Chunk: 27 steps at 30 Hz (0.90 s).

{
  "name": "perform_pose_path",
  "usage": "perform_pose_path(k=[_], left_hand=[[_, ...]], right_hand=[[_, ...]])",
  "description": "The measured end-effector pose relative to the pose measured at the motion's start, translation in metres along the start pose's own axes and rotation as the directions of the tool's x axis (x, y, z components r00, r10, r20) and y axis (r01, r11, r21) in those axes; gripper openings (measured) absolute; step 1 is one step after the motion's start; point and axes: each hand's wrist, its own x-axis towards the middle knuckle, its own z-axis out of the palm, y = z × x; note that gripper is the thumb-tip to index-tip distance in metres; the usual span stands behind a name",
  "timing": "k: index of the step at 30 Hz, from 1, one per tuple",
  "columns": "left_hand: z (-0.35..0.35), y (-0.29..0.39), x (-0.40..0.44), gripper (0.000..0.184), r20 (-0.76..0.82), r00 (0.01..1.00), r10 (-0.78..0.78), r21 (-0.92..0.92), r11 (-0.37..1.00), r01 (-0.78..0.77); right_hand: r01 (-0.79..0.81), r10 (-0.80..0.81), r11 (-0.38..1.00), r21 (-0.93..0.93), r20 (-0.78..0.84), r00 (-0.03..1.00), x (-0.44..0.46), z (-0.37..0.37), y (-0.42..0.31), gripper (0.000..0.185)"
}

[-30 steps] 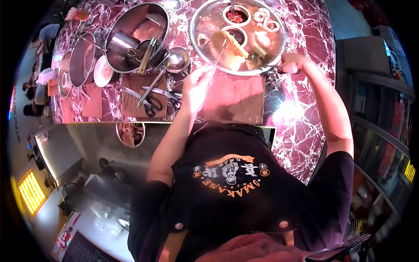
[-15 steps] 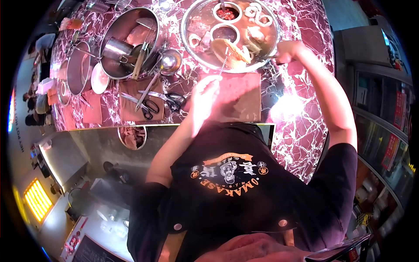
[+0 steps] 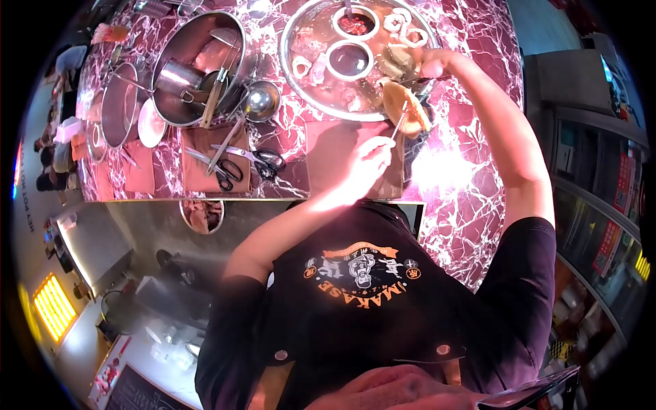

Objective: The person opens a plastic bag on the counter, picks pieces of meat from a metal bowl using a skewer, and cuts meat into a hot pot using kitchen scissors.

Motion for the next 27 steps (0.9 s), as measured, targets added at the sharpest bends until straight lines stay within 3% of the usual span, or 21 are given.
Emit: perform_pose_path(k=[3,4,7,11,14,18,23,27], left_hand=[[0.010,-0.011,0.014,0.018,0.077,0.996,0.042,-0.053,0.998,-0.038],[0.021,-0.006,0.015,0.015,-0.020,1.000,-0.022,0.060,0.998,0.023],[0.029,-0.024,0.032,0.013,-0.099,0.991,-0.094,0.041,0.994,0.098],[0.036,-0.042,0.046,0.008,-0.074,0.996,-0.058,-0.160,0.986,0.046],[0.047,-0.041,0.055,0.007,-0.102,0.995,-0.021,-0.122,0.993,0.008],[0.057,-0.034,0.061,0.005,-0.047,0.998,0.032,-0.159,0.987,-0.039],[0.060,-0.038,0.060,0.009,-0.063,0.995,-0.072,-0.165,0.984,0.060],[0.054,-0.057,0.069,0.011,-0.090,0.990,-0.106,-0.152,0.984,0.092]], right_hand=[[-0.010,0.011,0.999,-0.040,0.018,1.000,0.015,-0.002,0.004,0.051],[-0.023,0.025,0.999,-0.039,0.035,0.999,0.026,0.000,0.011,0.044],[-0.037,0.037,0.999,0.003,0.051,0.998,0.055,0.008,0.035,0.021],[-0.084,0.078,0.995,0.048,0.112,0.991,0.053,-0.006,0.029,0.019],[-0.102,0.101,0.995,0.000,0.154,0.983,0.042,-0.017,0.016,0.019],[-0.134,0.125,0.988,0.082,0.114,0.986,0.034,-0.016,0.015,0.020],[-0.079,0.073,0.995,0.058,0.103,0.992,0.042,-0.008,0.029,0.024],[0.137,-0.120,0.980,-0.142,0.123,0.985,0.033,-0.015,0.029,0.021]])
